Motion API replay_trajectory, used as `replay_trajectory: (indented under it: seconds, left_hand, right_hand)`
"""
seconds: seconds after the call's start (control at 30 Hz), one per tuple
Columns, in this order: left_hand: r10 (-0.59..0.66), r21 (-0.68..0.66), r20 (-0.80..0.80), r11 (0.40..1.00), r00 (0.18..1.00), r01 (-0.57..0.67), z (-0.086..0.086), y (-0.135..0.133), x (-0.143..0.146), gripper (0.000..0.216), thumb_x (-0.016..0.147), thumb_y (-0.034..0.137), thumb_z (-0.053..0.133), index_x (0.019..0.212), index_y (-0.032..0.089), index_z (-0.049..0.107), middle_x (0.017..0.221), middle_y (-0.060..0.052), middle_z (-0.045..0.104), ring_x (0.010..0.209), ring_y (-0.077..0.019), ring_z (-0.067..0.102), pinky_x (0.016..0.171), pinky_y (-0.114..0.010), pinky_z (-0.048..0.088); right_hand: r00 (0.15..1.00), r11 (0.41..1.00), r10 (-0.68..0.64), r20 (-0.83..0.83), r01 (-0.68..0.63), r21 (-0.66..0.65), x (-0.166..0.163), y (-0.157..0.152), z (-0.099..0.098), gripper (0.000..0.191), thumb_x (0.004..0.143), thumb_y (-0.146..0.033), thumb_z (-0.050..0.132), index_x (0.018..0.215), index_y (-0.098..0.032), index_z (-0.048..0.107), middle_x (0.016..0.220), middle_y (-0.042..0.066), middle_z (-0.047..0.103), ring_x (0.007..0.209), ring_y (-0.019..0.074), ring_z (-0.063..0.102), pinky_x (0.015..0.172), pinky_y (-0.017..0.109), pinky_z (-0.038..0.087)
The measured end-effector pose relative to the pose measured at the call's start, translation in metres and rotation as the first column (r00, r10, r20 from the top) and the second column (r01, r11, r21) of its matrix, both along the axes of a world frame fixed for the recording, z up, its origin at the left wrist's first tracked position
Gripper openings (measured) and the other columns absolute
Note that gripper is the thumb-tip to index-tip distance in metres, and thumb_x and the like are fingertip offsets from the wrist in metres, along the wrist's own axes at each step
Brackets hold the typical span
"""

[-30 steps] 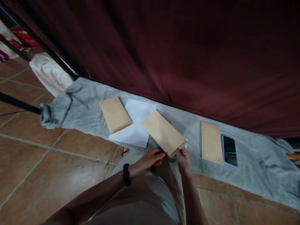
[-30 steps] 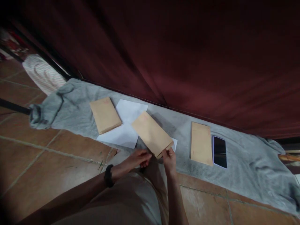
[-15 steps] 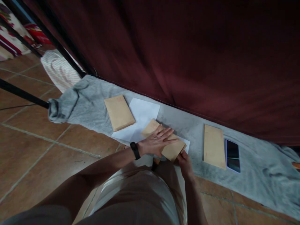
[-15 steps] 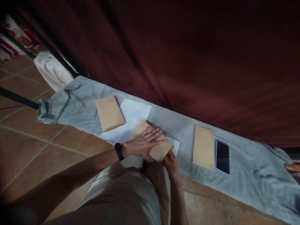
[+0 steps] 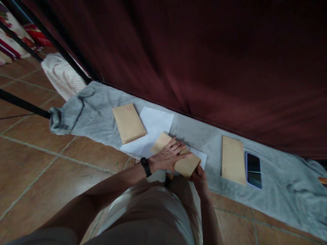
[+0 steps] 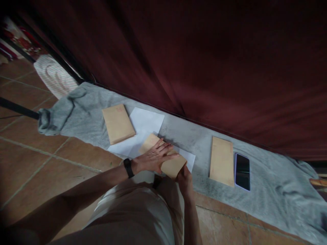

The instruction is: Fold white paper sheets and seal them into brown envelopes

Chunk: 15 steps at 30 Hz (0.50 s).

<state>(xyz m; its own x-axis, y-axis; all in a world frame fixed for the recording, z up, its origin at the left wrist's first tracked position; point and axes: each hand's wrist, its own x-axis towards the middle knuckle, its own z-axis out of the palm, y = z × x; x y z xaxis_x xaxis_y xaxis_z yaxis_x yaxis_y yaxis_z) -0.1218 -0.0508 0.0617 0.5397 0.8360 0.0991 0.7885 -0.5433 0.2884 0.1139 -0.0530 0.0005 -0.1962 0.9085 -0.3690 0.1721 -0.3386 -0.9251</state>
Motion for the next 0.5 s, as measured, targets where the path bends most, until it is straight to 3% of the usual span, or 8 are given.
replay_trajectory:
  seconds: [0.2,0.33,0.43,0.5]
  left_hand:
    - [0.032,0.037,-0.055,0.999,0.998,-0.03,0.007,-0.008,0.006,0.103,0.071,0.046,0.083,0.159,0.031,0.031,0.163,-0.016,0.035,0.147,-0.0395,0.034,0.122,-0.06,0.013]
    - [0.031,0.073,-0.09,0.997,0.995,-0.024,0.011,-0.011,0.008,0.099,0.075,0.043,0.08,0.159,0.031,0.029,0.163,-0.017,0.036,0.146,-0.0392,0.036,0.122,-0.059,0.012]
    - [0.006,0.105,-0.116,0.994,0.993,0.006,0.016,-0.014,0.01,0.103,0.074,0.038,0.083,0.16,0.029,0.027,0.162,-0.017,0.036,0.145,-0.0383,0.038,0.122,-0.058,0.013]
    - [-0.007,0.124,-0.126,0.992,0.992,0.022,0.019,-0.015,0.012,0.106,0.071,0.034,0.085,0.16,0.028,0.027,0.162,-0.018,0.037,0.145,-0.0383,0.039,0.123,-0.058,0.014]
  right_hand:
    - [1.0,0.996,-0.028,-0.011,0.029,0.08,0.003,-0.002,0.001,0.061,0.076,-0.052,0.07,0.126,-0.019,0.065,0.101,0.007,0.076,0.083,0.0226,0.071,0.06,0.028,0.056]
    - [0.994,0.993,-0.039,0.101,0.028,0.114,0.006,-0.005,0.0,0.052,0.076,-0.046,0.067,0.12,-0.018,0.065,0.094,0.006,0.075,0.076,0.0215,0.068,0.057,0.028,0.052]
    - [0.961,0.966,-0.148,0.235,0.089,0.244,0.01,-0.009,0.004,0.037,0.075,-0.044,0.071,0.101,-0.019,0.065,0.075,0.002,0.069,0.063,0.0187,0.061,0.052,0.026,0.045]
    - [0.942,0.932,-0.234,0.241,0.147,0.332,0.015,-0.012,0.009,0.034,0.076,-0.049,0.073,0.092,-0.021,0.062,0.069,0.0,0.063,0.06,0.0173,0.058,0.051,0.026,0.043]
